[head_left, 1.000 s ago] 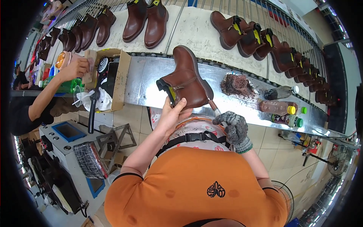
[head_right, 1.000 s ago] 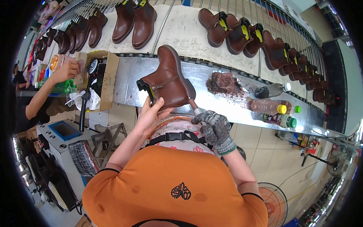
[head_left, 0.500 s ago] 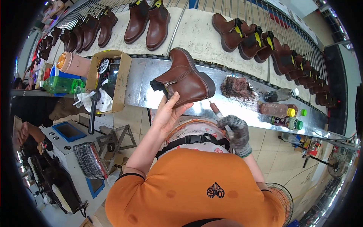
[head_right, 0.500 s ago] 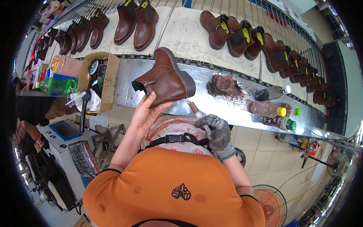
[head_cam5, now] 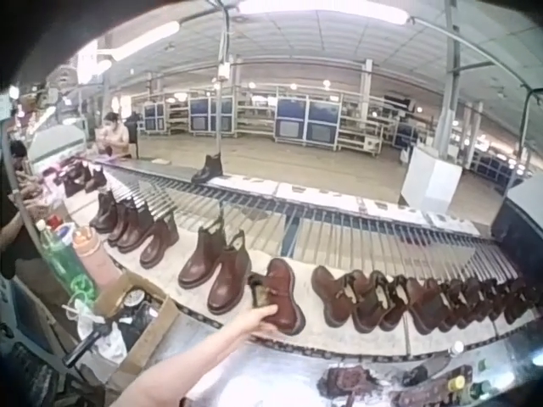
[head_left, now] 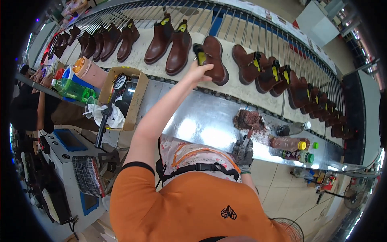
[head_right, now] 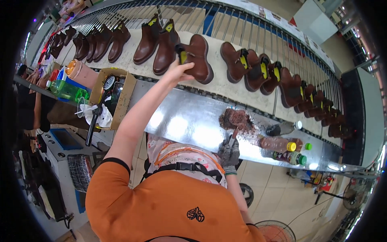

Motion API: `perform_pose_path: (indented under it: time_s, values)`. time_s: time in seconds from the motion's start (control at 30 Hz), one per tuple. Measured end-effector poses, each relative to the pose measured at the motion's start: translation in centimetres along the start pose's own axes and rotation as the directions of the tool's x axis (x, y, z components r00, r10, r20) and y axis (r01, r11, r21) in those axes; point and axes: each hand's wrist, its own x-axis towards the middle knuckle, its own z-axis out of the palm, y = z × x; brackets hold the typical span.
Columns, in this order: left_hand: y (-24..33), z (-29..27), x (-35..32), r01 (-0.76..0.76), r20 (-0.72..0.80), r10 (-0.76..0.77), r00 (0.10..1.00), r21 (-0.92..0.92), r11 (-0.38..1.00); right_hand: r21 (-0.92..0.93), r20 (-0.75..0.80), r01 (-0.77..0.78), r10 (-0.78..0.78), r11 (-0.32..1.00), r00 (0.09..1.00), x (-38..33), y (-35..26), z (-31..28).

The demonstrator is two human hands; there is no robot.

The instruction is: Polishing and finishing leather boots on a manufacturing line.

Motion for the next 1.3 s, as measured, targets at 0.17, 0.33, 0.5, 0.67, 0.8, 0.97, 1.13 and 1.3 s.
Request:
perform_pose_path:
  time_s: [0.17, 0.33, 0.5, 0.67, 0.8, 0.97, 1.13, 1.3]
  values:
    - [-2.5, 3.9, 9.3, -0.011, -0.198, 0.063, 0.978, 0.257, 0.966, -0.308, 0.046, 0.187, -0.182, 0.933, 0.982, 1.9, 2.4, -2.7]
    - [-2.6, 9.4, 10.1, -0.019, -0.164, 0.185, 0.969, 0.696, 0.717, -0.338, -0.034, 0.163, -0.185, 0.927, 0.982, 1.8, 3.1, -5.2]
    - [-3.0, 6.2, 10.2, -0.161, 0.092, 0.135, 0.987, 0.689, 0.707, -0.400, 0.034, 0.084, -0.077, 0.913, 0.996, 7.6, 2.3, -2.9]
    - [-4.8, -0.9, 12.3, -0.356, -0.432, 0.711, 0.554, 0.649, 0.672, -0.459, 0.109, 0.107, -0.064, 0.882, 0.992, 10.9, 2.0, 0.0]
    - [-3.9, -7.1, 14.7, -0.061, -0.612, 0.606, 0.509, 0.676, 0.734, -0.498, 0.144, 0.130, -0.066, 0.858, 0.987, 12.7, 1.5, 1.6]
    - [-3.1, -9.9, 16.7, 0.156, -0.557, 0.338, 0.759, 0.659, 0.736, -0.535, 0.164, 0.168, -0.093, 0.828, 0.982, 14.4, 0.5, 3.3]
    - [-2.9, -10.1, 17.6, 0.176, -0.581, 0.348, 0.735, 0.660, 0.730, -0.564, 0.176, 0.201, -0.122, 0.801, 0.977, 14.0, -0.1, 3.9]
    - [-1.9, -11.5, 16.1, 0.189, -0.498, 0.234, 0.835, 0.659, 0.728, -0.566, 0.228, 0.275, -0.173, 0.777, 0.958, 13.6, -1.4, 4.9]
